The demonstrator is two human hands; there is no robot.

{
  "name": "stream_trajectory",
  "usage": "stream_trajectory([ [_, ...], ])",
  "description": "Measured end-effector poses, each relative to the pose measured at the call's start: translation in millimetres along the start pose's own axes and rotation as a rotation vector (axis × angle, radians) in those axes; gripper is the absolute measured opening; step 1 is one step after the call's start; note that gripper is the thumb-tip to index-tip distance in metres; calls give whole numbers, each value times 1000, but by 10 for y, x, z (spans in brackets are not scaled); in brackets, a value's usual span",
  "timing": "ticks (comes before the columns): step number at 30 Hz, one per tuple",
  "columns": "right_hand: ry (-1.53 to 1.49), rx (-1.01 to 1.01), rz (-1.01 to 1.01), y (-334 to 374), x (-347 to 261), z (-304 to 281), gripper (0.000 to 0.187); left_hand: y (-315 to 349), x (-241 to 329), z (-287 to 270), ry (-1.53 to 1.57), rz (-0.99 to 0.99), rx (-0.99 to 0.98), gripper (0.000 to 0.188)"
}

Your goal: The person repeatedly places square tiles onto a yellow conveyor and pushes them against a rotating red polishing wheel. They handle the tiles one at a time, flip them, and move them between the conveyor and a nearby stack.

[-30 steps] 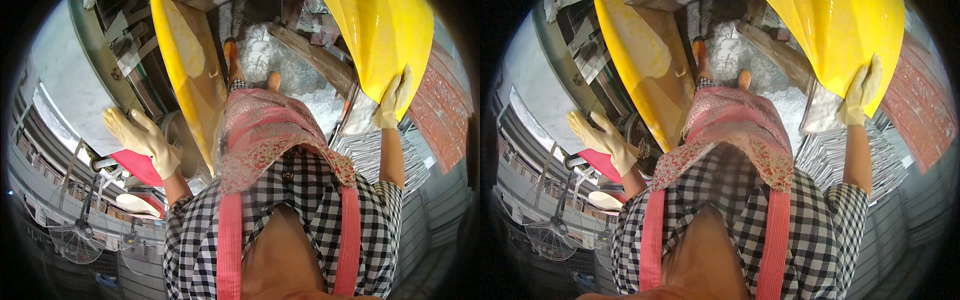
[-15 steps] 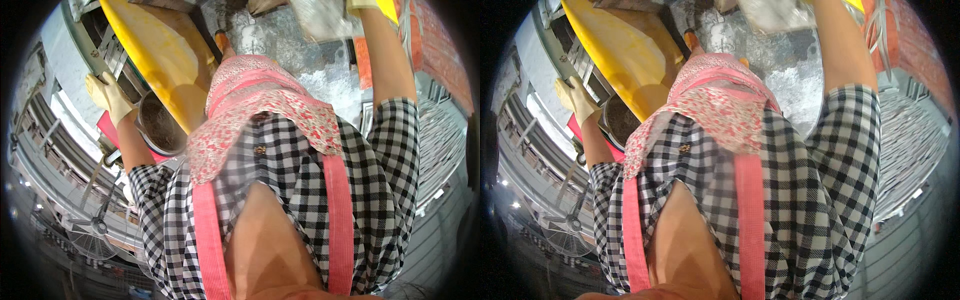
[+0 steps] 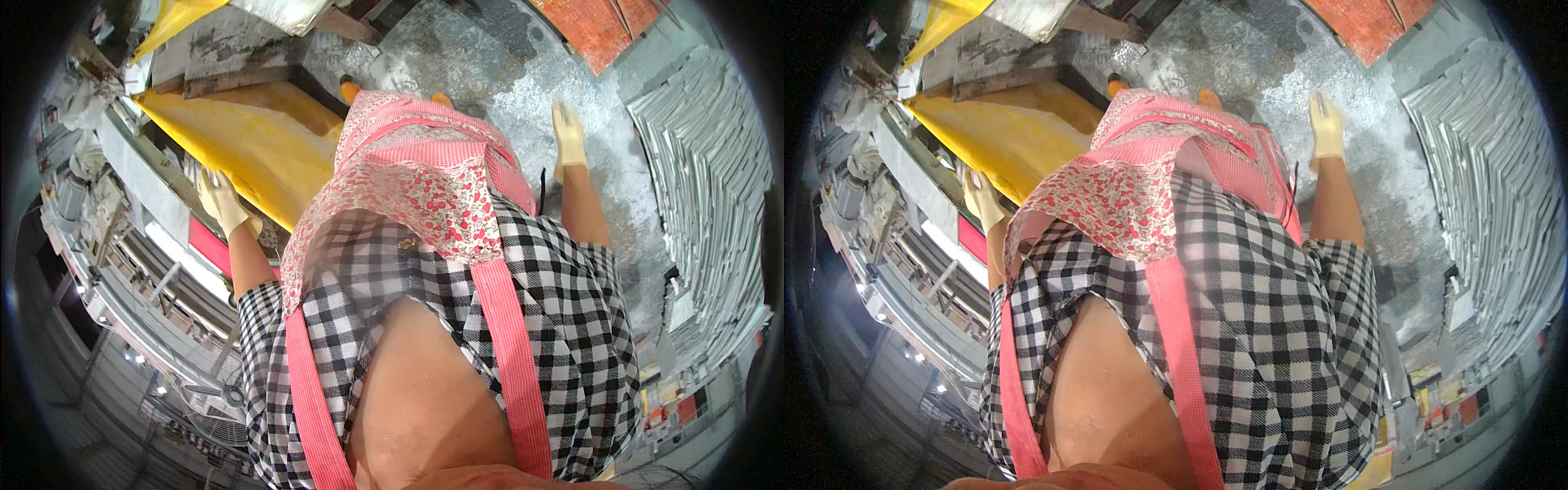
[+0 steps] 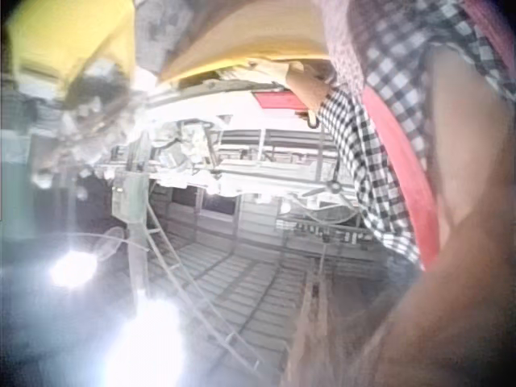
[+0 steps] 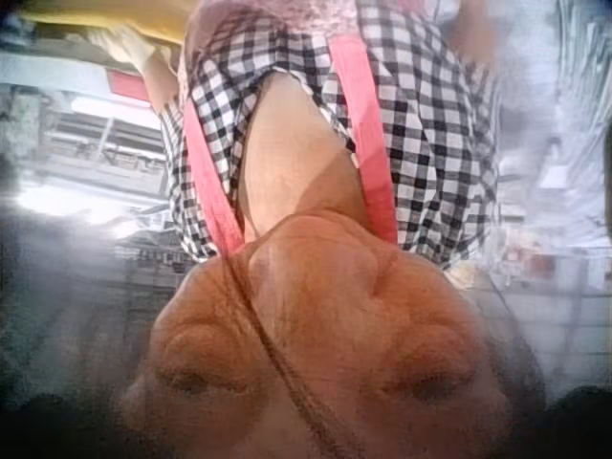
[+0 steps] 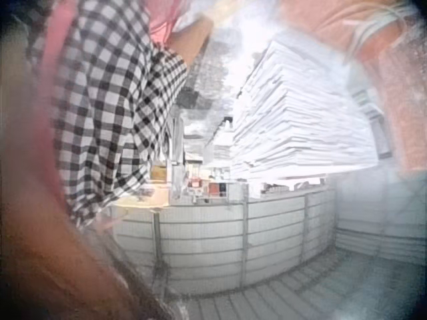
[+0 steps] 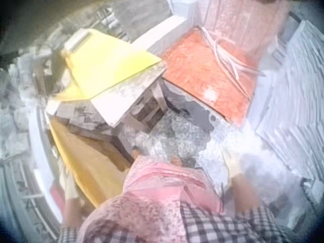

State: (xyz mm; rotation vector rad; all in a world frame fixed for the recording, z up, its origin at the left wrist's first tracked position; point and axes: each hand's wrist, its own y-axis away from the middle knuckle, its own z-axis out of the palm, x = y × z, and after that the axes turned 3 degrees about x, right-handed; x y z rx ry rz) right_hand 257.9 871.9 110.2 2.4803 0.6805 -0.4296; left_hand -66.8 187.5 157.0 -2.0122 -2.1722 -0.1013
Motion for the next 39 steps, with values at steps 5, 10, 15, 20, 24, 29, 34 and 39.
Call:
stream_trajectory([
  [5, -336, -174, 745, 1304, 1545, 244, 51, 81, 273, -141, 318, -180, -69, 50],
  [10, -384, -65, 542, 1480, 1476, 529, 48, -358, 511, -110, -105, 56, -79, 50],
  [15, -435, -46, 387, 724, 979, 497, 51, -678, 471, 69, -72, 215, 27, 51],
  [20, -542, 100, 176, 225, -575, -172, 48, -571, -62, 0, 65, 75, 60, 50],
  [24, -686, 164, -244, 184, -2793, -577, 43, -674, -854, -285, 374, -195, 283, 52],
  [29, -647, 50, -668, 619, -5260, -130, 42, -696, -2070, -969, -12, -466, 420, 52],
  [34, -406, -29, -986, 941, -5874, 434, 40, -199, -3086, -1526, 53, -716, 391, 59],
  [39, -72, 231, -1274, 556, -5528, 646, 35, -141, -3180, -1516, 520, -665, 291, 71],
])
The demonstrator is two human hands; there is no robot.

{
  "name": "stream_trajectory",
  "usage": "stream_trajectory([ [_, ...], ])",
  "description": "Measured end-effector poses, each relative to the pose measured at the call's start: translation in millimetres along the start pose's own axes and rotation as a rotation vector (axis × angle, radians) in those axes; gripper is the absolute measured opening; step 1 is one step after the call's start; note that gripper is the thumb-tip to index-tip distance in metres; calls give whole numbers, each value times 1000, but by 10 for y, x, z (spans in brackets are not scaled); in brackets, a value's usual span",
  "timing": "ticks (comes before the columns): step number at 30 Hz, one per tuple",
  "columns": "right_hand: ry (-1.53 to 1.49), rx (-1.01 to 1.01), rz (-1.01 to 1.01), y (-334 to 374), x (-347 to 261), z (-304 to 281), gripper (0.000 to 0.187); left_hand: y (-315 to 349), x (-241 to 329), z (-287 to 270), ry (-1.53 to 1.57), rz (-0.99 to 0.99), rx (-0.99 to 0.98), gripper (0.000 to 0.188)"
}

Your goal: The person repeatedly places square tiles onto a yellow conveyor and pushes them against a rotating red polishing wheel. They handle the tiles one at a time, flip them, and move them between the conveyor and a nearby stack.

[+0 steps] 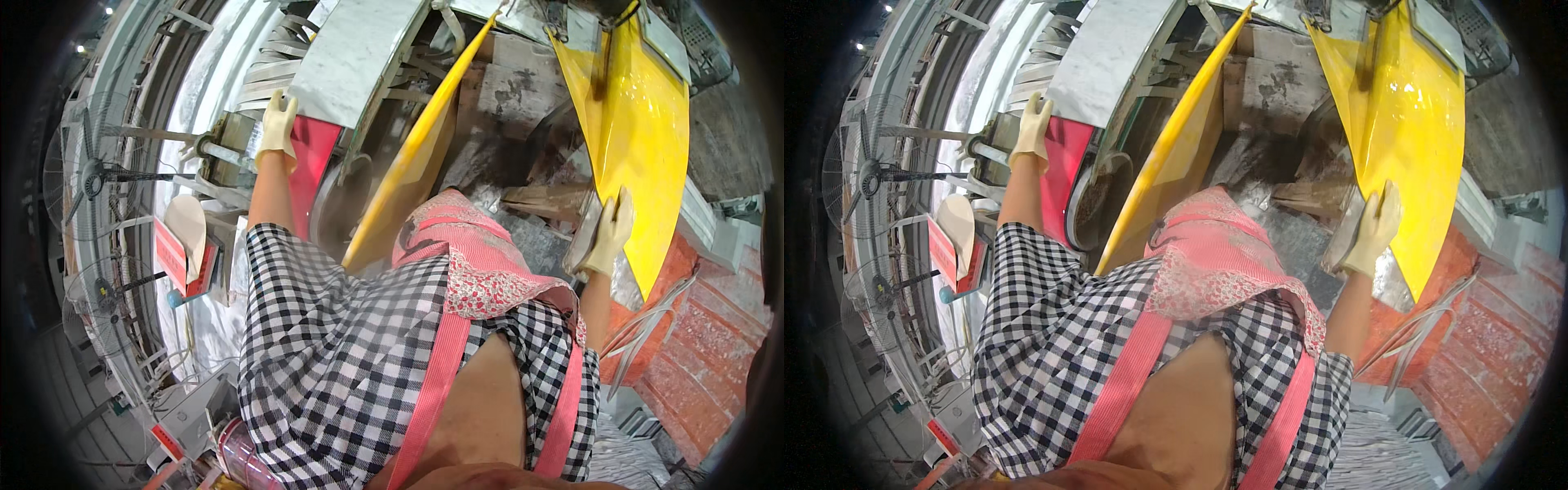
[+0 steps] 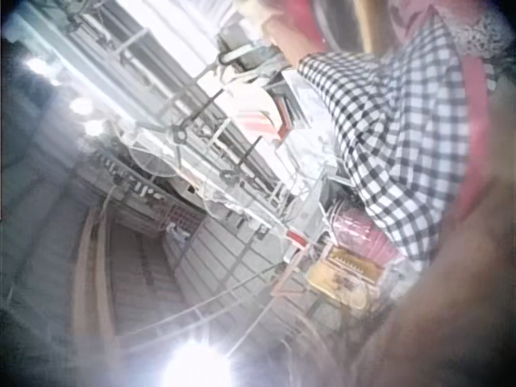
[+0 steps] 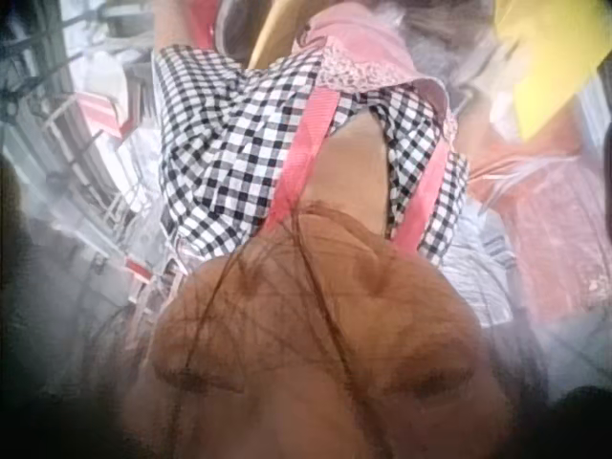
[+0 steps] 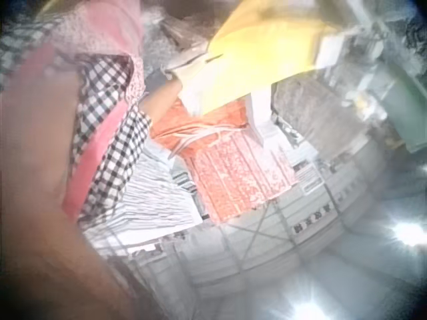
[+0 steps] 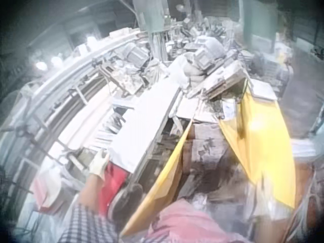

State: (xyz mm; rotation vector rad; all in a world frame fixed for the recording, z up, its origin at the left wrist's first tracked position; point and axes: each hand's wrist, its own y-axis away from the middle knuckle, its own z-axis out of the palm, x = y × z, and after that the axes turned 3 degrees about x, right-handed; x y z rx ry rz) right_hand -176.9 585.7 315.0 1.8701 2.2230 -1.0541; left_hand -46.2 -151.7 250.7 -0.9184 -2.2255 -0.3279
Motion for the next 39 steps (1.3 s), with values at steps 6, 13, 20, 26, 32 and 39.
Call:
stream_trajectory([
  [6, 117, 88, -112, 663, 228, -241, 34, -69, 416, -29, -23, -187, -389, 77],
  [13, 109, 110, -8, 990, 38, -418, 38, 87, 1313, -395, -383, -233, -512, 93],
  [20, 50, 144, 93, 1028, 180, -396, 37, 403, 1946, -704, -15, -32, -386, 54],
  [26, -194, 219, 195, 898, 111, -400, 34, 423, 2373, -898, 173, 5, -314, 53],
  [32, -385, 288, 275, 704, 245, -563, 31, 926, 2916, 214, 622, 61, -382, 45],
  [39, -330, 271, 262, 440, 416, -694, 34, 2717, 3670, 2587, 973, -56, -904, 33],
])
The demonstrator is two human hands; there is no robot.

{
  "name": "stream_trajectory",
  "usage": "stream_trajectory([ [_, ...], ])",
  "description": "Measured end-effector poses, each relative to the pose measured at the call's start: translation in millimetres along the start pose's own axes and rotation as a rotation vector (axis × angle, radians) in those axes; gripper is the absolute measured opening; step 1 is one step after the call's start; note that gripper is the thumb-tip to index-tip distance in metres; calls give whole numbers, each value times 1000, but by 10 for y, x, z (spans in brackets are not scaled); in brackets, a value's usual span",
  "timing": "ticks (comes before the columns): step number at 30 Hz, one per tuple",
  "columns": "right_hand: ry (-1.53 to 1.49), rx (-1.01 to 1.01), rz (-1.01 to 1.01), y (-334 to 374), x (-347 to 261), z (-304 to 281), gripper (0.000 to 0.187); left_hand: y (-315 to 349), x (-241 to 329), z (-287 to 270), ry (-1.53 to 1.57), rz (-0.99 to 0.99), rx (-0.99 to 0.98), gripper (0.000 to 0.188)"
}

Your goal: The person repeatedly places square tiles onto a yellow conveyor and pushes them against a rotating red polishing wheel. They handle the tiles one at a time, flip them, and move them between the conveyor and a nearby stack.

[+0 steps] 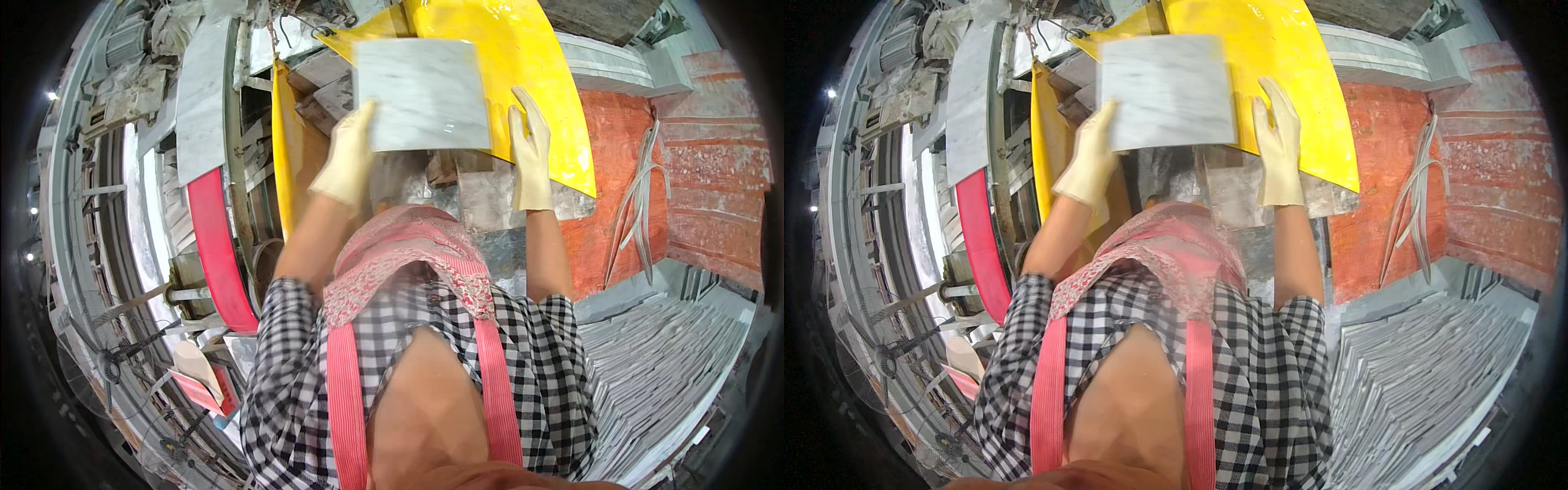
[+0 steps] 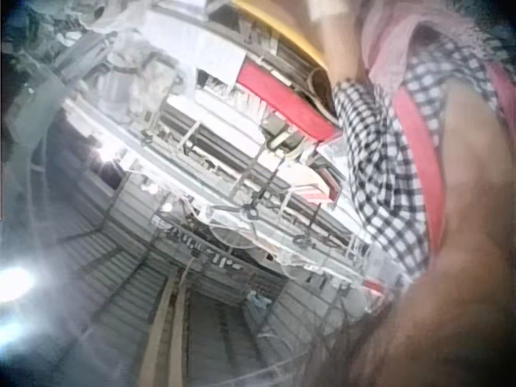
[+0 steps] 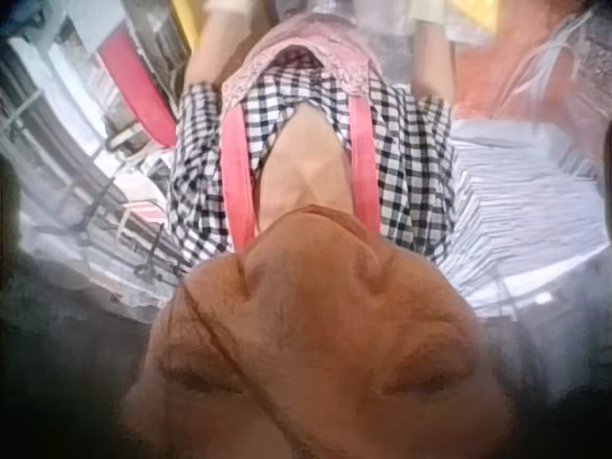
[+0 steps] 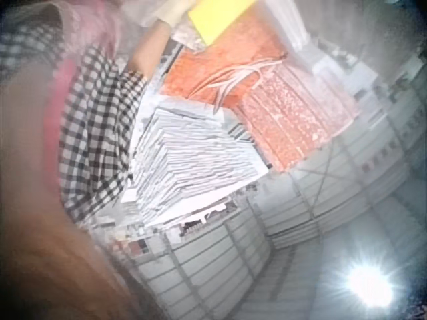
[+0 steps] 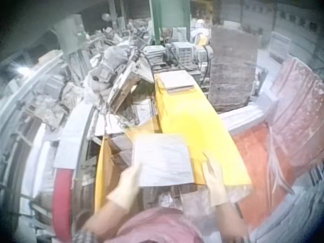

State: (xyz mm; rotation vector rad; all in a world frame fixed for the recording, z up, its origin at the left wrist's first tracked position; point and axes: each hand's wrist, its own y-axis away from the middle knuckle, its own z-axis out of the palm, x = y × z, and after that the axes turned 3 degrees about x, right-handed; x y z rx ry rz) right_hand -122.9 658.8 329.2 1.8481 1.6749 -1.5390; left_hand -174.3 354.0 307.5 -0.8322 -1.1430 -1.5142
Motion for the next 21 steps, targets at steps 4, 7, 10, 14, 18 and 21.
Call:
stream_trajectory([
  [4, 126, -85, -47, -13, 97, 22, 41, -19, -470, 599, 229, -265, -36, 37],
  [7, 243, -162, -106, 49, 149, 165, 52, 8, -406, 576, -113, -301, -33, 42],
  [10, 610, -222, -210, 121, 162, 307, 54, -76, -114, 322, -891, -251, -251, 56],
  [14, 574, -208, -270, 122, 161, 323, 53, -438, 468, -594, -1244, 205, 140, 49],
  [18, 635, -256, -229, 87, 179, 342, 51, -646, 1035, -2474, -1001, 322, 673, 39],
  [21, 639, -242, -237, 57, 208, 370, 50, -623, 1367, -3709, -1281, 291, 977, 39],
])
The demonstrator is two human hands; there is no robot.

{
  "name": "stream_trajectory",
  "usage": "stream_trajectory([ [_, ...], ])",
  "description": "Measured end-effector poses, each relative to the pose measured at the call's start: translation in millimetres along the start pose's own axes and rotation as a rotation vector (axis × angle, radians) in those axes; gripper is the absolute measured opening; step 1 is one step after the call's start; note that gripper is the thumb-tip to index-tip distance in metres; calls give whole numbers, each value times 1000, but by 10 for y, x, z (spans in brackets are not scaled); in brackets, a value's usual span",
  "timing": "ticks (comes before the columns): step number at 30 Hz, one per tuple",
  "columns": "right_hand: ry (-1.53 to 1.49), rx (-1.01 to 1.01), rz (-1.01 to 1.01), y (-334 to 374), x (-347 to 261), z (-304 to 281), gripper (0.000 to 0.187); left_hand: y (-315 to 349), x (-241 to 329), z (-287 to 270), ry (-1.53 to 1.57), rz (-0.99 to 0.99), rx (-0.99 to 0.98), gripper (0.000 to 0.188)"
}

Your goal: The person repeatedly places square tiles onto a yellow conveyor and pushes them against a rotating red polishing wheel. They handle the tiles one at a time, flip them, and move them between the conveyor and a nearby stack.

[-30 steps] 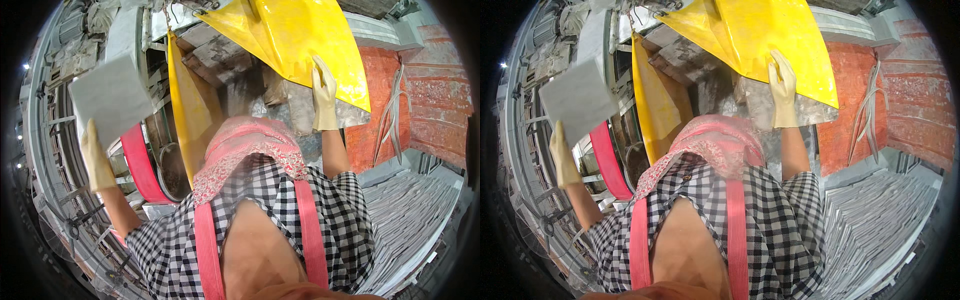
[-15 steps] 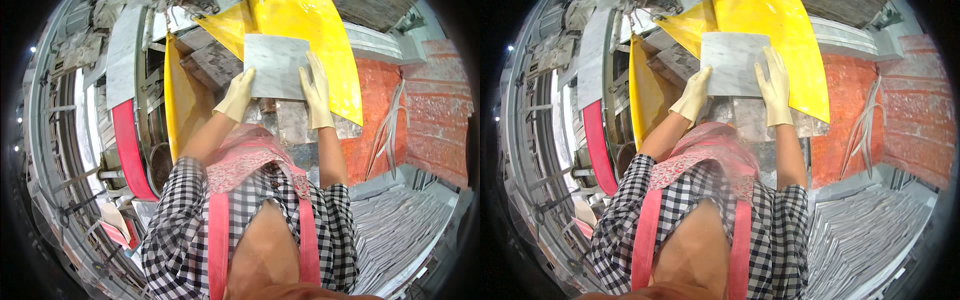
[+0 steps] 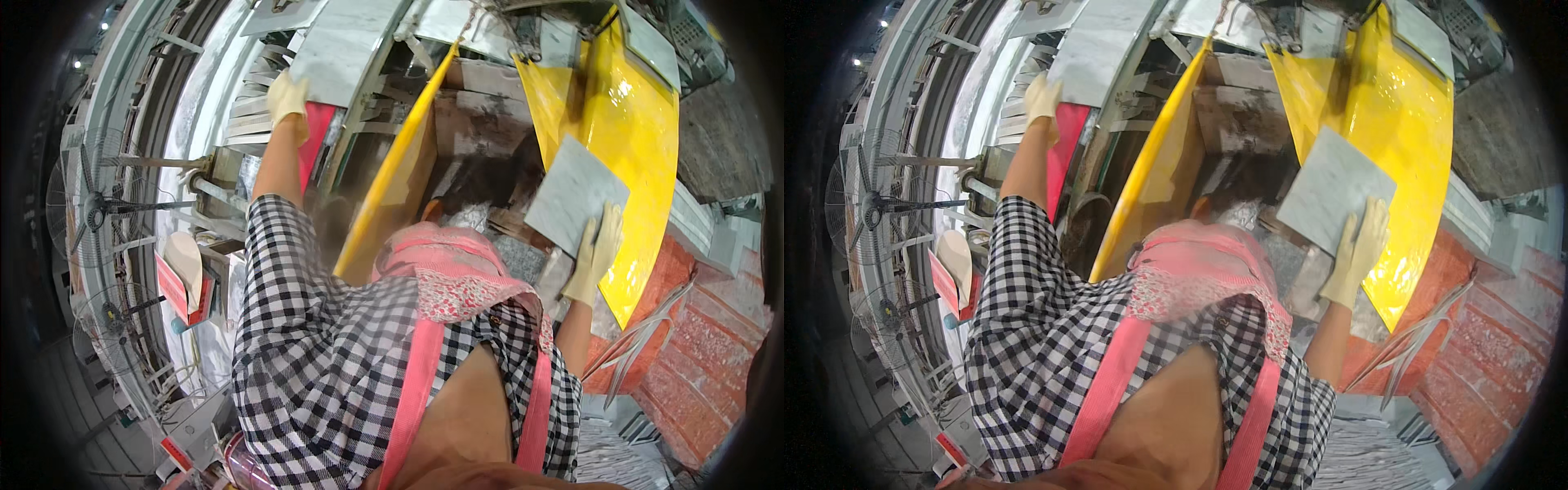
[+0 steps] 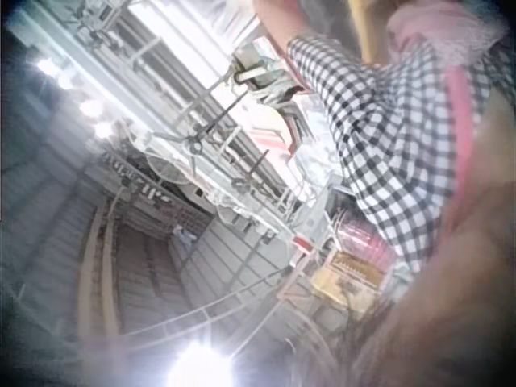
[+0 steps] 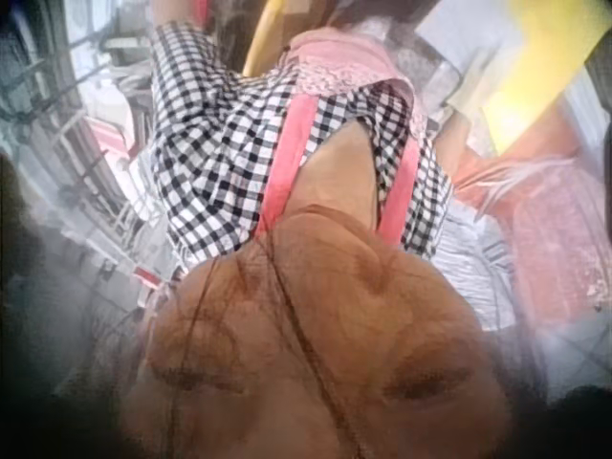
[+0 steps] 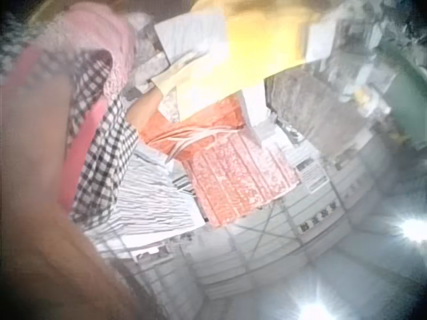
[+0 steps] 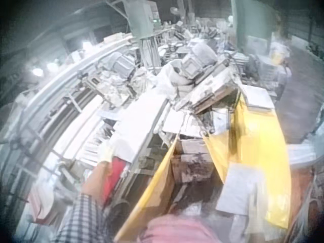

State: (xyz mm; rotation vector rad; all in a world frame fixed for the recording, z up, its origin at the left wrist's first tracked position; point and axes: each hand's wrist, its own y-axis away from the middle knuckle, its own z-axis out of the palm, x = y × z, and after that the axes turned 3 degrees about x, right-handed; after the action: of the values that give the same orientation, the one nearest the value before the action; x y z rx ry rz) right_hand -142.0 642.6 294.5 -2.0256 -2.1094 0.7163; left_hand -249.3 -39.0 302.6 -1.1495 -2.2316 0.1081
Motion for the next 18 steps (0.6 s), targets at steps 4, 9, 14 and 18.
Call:
stream_trajectory([
  [4, -59, -3, 12, 90, 200, -161, 51, 93, -403, -60, 537, -465, 39, 24],
  [9, -19, -41, 37, 227, 510, -330, 51, 689, -214, -130, 893, -712, -12, 36],
  [14, -56, -21, 40, 320, 561, -435, 47, 709, -40, -125, 1083, -874, -36, 34],
  [18, -70, -47, 89, 328, 540, -551, 46, 610, -22, 90, 1168, -813, -54, 34],
])
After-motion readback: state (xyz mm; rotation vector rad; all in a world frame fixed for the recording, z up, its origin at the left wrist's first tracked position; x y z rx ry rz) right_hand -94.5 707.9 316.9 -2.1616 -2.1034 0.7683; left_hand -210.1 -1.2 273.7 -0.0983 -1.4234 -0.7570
